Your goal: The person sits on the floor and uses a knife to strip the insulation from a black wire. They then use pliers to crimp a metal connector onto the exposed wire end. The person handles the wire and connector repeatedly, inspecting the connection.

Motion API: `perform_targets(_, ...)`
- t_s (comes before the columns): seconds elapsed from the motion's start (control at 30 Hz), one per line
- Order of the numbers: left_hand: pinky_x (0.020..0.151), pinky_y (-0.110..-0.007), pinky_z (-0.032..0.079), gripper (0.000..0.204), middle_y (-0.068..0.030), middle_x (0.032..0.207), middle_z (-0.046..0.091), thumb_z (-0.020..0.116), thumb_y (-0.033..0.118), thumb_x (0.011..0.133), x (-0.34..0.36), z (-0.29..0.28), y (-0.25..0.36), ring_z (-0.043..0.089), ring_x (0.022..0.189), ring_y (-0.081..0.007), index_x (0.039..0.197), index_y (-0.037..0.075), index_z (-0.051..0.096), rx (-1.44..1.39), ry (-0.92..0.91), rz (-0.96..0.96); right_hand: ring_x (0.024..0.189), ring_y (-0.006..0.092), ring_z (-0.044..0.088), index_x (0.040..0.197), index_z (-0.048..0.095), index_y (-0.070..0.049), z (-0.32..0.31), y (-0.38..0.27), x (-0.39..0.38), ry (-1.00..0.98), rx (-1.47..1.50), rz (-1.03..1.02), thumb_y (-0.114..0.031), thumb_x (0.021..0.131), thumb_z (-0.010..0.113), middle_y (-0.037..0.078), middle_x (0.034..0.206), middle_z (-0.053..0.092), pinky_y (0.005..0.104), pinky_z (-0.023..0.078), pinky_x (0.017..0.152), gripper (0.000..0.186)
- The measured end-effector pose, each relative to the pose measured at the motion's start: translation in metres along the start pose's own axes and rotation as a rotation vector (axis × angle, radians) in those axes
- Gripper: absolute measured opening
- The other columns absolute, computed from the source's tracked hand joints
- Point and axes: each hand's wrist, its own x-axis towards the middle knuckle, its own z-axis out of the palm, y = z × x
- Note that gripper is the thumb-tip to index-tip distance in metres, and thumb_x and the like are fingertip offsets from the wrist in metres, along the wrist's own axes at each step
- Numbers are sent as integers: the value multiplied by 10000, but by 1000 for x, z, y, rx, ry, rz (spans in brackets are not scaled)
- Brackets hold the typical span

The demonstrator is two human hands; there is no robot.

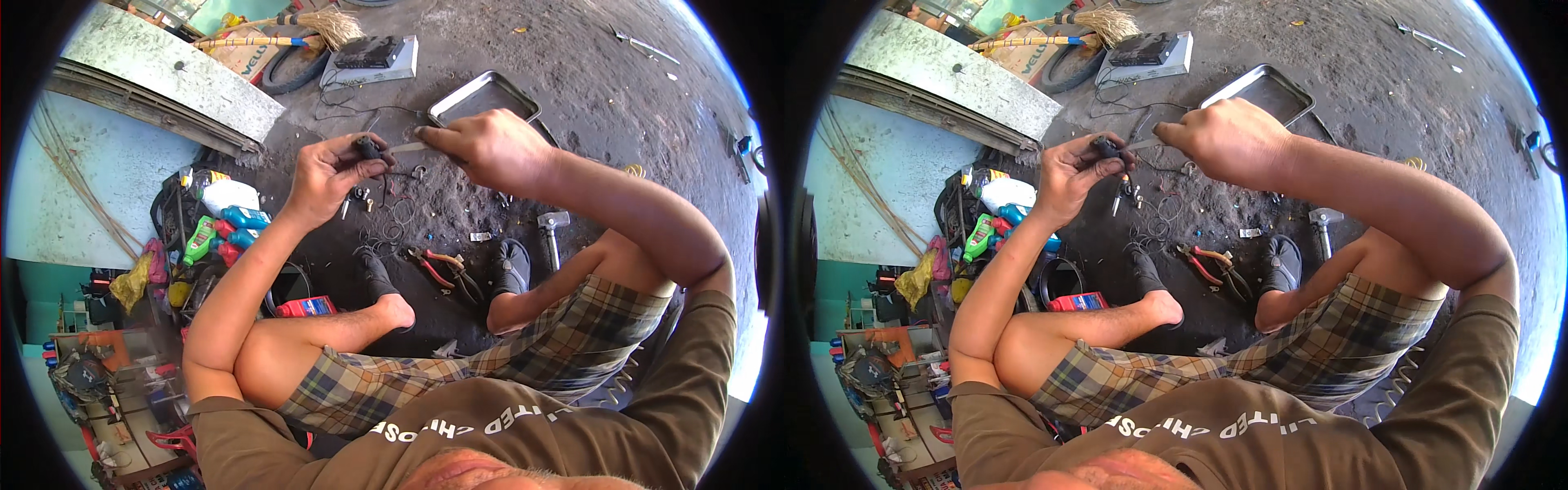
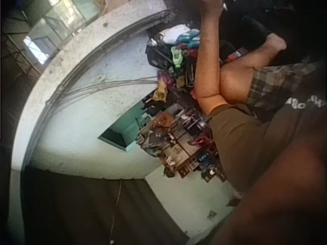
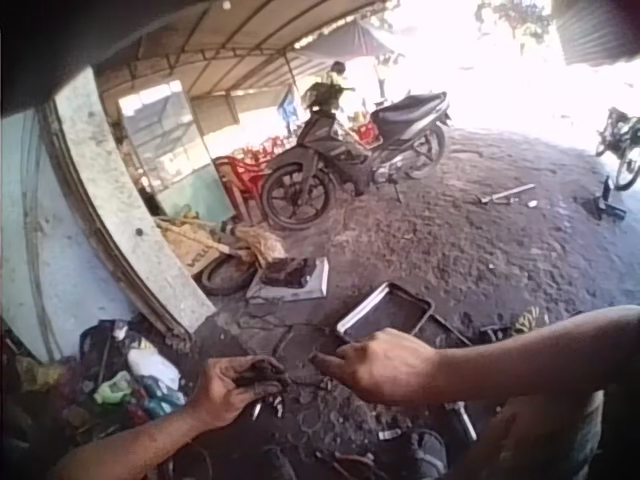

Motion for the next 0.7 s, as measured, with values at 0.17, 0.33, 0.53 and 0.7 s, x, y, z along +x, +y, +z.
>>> perform_targets(0.17,904,-344,631,284,-154,1078,783,734,-4,973,0,5,-4,764,1005,-209,1251,-47,694,26,41,29,876,393,741,1086,741,38,-16,-16,6,-83,149,91,-312,1020,669,234,938,755,495,583,814,364)
perform_targets(0.33,931,-319,626,296,-121,1093,788,730,-42,962,1,4,-4,761,1022,-174,1256,-38,696,15,26,63,670,286,681,1086,691,61,-4,0,9,-126,671,462,-345,1070,640,156,824,736,432,536,687,409)
perform_targets(0.53,917,-349,629,278,-158,1079,785,710,-27,981,-2,4,2,770,1001,-225,1257,-53,686,9,40,-9,731,310,703,1008,649,30,-13,-17,15,-87,623,446,-236,1013,699,149,783,686,424,541,679,272)
perform_targets(0.7,903,-349,632,266,-152,1089,782,717,-4,981,-5,9,-5,769,1007,-227,1243,-41,694,-66,-26,-72,829,400,707,1008,565,-35,-2,2,3,132,68,-183,-174,936,723,158,876,669,501,558,703,223)
